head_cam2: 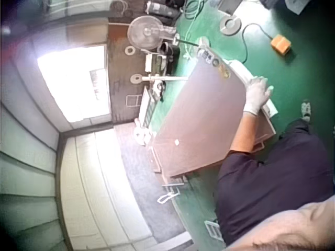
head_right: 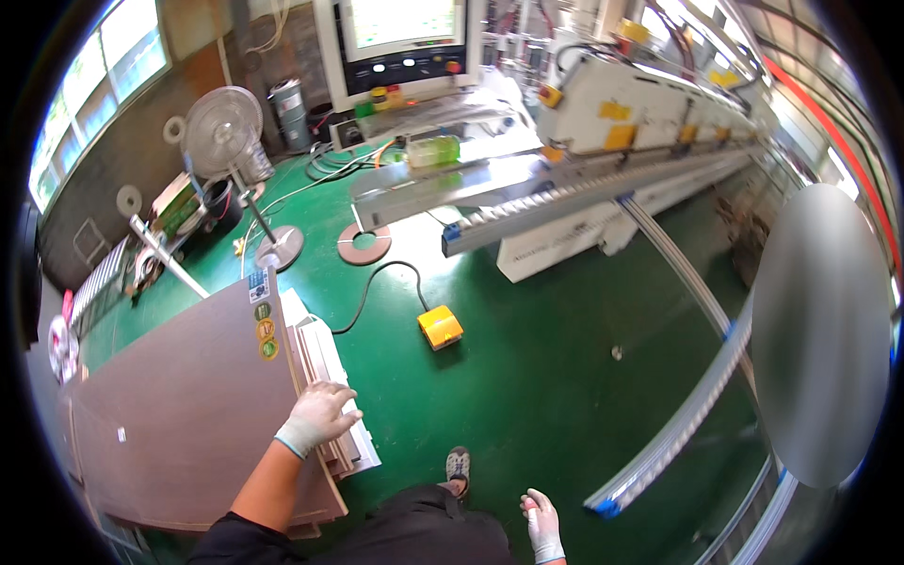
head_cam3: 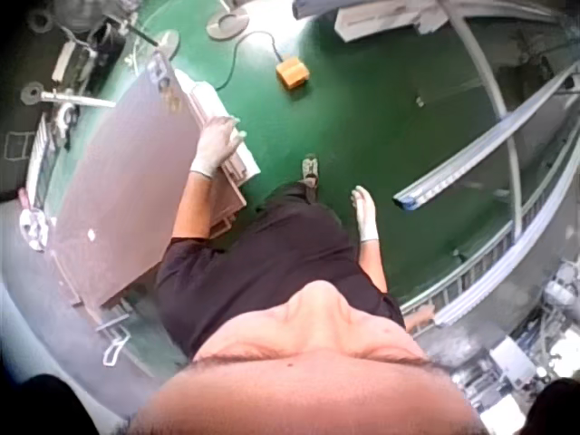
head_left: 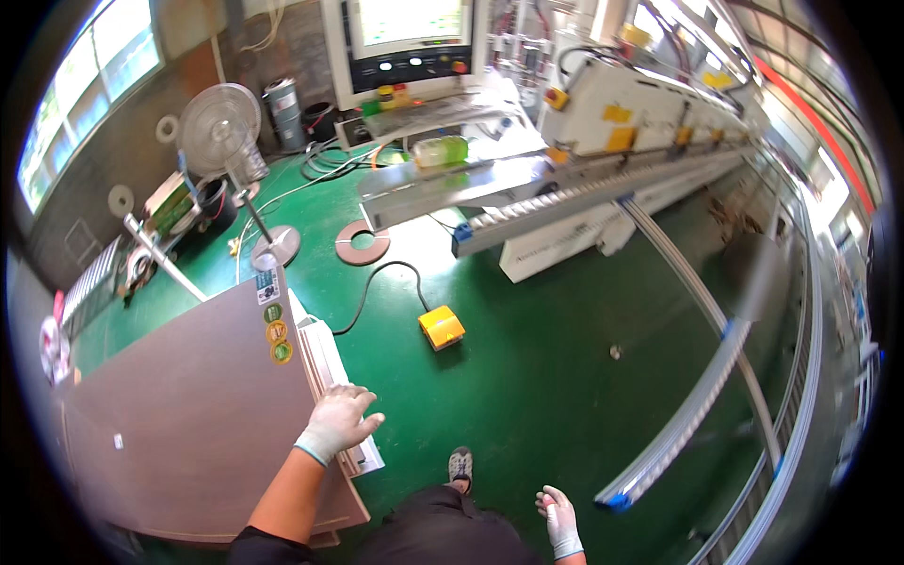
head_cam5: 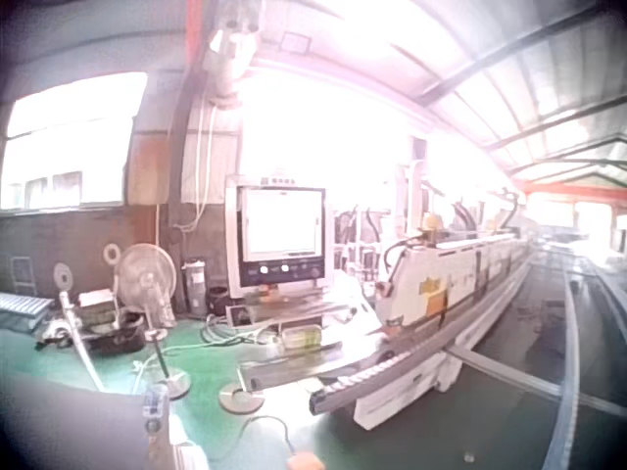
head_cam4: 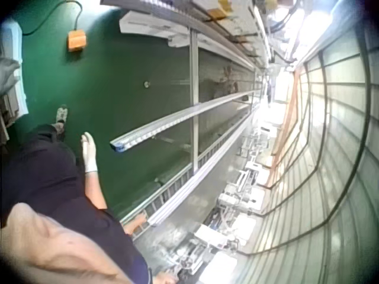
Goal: The person uses an air blow gun to clear dust from several wooden boards on a stack, then walks over to a machine to adjust components and clean around the equipment.
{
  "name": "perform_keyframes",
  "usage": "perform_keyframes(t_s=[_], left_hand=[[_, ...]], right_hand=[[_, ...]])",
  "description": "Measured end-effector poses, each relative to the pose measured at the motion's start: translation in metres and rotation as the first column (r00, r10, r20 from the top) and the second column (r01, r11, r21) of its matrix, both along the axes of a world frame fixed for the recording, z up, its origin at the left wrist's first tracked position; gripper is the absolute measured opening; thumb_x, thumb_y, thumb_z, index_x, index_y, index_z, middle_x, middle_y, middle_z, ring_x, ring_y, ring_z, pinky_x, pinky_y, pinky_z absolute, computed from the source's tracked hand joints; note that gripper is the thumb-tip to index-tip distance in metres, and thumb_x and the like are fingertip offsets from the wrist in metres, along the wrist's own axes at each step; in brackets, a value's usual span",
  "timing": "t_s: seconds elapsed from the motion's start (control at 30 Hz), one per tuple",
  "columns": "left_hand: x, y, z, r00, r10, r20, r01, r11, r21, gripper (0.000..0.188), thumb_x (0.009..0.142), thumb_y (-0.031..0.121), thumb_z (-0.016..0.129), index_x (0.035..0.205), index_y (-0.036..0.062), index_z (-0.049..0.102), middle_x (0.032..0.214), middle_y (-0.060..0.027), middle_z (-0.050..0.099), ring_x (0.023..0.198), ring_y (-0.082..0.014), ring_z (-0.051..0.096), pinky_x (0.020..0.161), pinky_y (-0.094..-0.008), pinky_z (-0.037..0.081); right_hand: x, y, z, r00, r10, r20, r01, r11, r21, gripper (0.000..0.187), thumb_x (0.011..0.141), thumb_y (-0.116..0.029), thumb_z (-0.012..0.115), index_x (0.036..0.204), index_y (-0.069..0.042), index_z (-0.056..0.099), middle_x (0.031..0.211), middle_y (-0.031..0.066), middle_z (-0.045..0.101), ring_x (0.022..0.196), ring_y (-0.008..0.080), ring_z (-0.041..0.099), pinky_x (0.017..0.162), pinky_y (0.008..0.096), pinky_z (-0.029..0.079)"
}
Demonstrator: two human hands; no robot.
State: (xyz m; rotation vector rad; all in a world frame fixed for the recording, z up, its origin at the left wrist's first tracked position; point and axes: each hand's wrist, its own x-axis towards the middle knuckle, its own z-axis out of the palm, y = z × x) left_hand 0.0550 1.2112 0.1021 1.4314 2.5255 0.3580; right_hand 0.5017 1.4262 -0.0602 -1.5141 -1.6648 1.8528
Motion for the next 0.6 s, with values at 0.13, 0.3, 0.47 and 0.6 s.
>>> perform_keyframes(t_s=[0.13, 0.3, 0.47, 0.6], left_hand=[[-0.031, 0.028, -0.006, 0.994, 0.031, 0.108, -0.025, 0.998, -0.057, 0.047, 0.090, 0.041, 0.056, 0.114, 0.0002, 0.062, 0.111, -0.0192, 0.066, 0.105, -0.0364, 0.061, 0.095, -0.0450, 0.046], [-0.060, 0.036, -0.003, 0.977, 0.141, 0.158, -0.144, 0.990, 0.004, 0.045, 0.089, 0.040, 0.059, 0.112, 0.0010, 0.063, 0.108, -0.0194, 0.065, 0.106, -0.0378, 0.060, 0.096, -0.0465, 0.045], [-0.085, 0.052, 0.017, 0.923, 0.346, 0.169, -0.348, 0.937, -0.018, 0.041, 0.087, 0.037, 0.062, 0.108, 0.0022, 0.066, 0.105, -0.0183, 0.066, 0.104, -0.0363, 0.060, 0.096, -0.0459, 0.044], [-0.123, 0.087, 0.015, 0.925, 0.350, 0.152, -0.323, 0.930, -0.173, 0.043, 0.088, 0.040, 0.059, 0.108, 0.0030, 0.065, 0.100, -0.0177, 0.068, 0.098, -0.0354, 0.063, 0.089, -0.0460, 0.049]], right_hand=[[-0.069, 0.089, 0.023, 0.998, 0.015, -0.054, -0.011, 0.997, 0.073, 0.040, 0.099, -0.029, 0.057, 0.127, -0.001, 0.054, 0.107, 0.0099, 0.065, 0.087, 0.0154, 0.062, 0.078, 0.0304, 0.053], [-0.177, 0.170, 0.011, 0.993, 0.068, -0.099, -0.070, 0.997, -0.018, 0.043, 0.098, -0.032, 0.059, 0.128, -0.001, 0.054, 0.107, 0.0096, 0.066, 0.088, 0.0137, 0.063, 0.077, 0.0274, 0.053], [-0.332, 0.242, -0.004, 0.917, 0.355, -0.180, -0.328, 0.930, 0.164, 0.034, 0.100, -0.023, 0.055, 0.125, 0.000, 0.057, 0.111, 0.0105, 0.066, 0.095, 0.0157, 0.065, 0.084, 0.0291, 0.053], [-0.470, 0.278, 0.022, 0.884, 0.301, -0.359, -0.136, 0.898, 0.419, 0.023, 0.092, -0.006, 0.059, 0.113, 0.004, 0.063, 0.102, 0.0097, 0.068, 0.093, 0.0177, 0.065, 0.085, 0.0295, 0.052]])
